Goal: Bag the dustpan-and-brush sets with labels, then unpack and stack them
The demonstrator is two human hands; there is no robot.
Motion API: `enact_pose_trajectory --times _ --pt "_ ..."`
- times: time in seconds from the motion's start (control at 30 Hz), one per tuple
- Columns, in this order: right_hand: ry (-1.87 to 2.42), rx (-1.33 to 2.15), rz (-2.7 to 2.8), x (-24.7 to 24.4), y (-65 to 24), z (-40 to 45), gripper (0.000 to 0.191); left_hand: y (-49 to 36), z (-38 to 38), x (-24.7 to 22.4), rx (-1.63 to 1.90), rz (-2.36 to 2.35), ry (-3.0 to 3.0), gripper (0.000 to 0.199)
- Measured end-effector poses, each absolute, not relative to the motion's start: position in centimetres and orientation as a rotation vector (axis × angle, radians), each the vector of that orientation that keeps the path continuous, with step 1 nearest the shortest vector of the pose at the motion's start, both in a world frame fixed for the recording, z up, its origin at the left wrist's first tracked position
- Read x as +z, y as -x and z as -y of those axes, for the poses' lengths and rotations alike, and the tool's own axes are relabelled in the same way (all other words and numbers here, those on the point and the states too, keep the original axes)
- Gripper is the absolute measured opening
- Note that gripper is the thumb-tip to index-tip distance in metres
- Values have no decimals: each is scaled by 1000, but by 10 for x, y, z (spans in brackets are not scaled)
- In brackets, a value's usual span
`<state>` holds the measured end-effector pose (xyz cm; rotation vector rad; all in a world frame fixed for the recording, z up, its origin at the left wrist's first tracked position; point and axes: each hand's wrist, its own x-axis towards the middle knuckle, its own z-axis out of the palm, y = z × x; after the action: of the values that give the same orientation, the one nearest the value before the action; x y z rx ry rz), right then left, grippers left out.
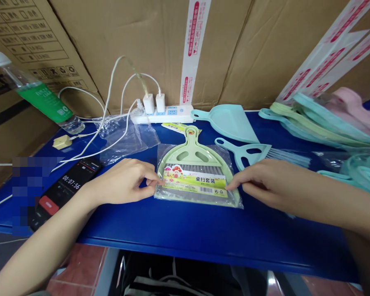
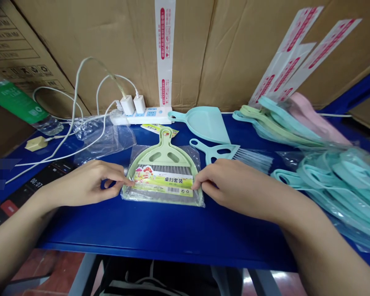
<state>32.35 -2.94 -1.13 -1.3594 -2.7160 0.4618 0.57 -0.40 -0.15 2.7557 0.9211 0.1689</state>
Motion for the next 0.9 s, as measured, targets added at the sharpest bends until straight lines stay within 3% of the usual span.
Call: enact_pose_trajectory --times 0.3,0.43,0.67,0.9 --pt "1067 -24 2647 -16 -308 21 24 -18 13 -16 557 -865 -3167 35" --pt "933 -247 2631 -18 -299 21 35 -20 13 -19 624 -920 -3244 31" --pt "725 -286 2667 -21 -286 29 47 -21 16 -23 574 -769 -3246 34" --pt "714 -182 2744 -29 -282 35 39 -28 22 -23 458 -597 -3203 35"
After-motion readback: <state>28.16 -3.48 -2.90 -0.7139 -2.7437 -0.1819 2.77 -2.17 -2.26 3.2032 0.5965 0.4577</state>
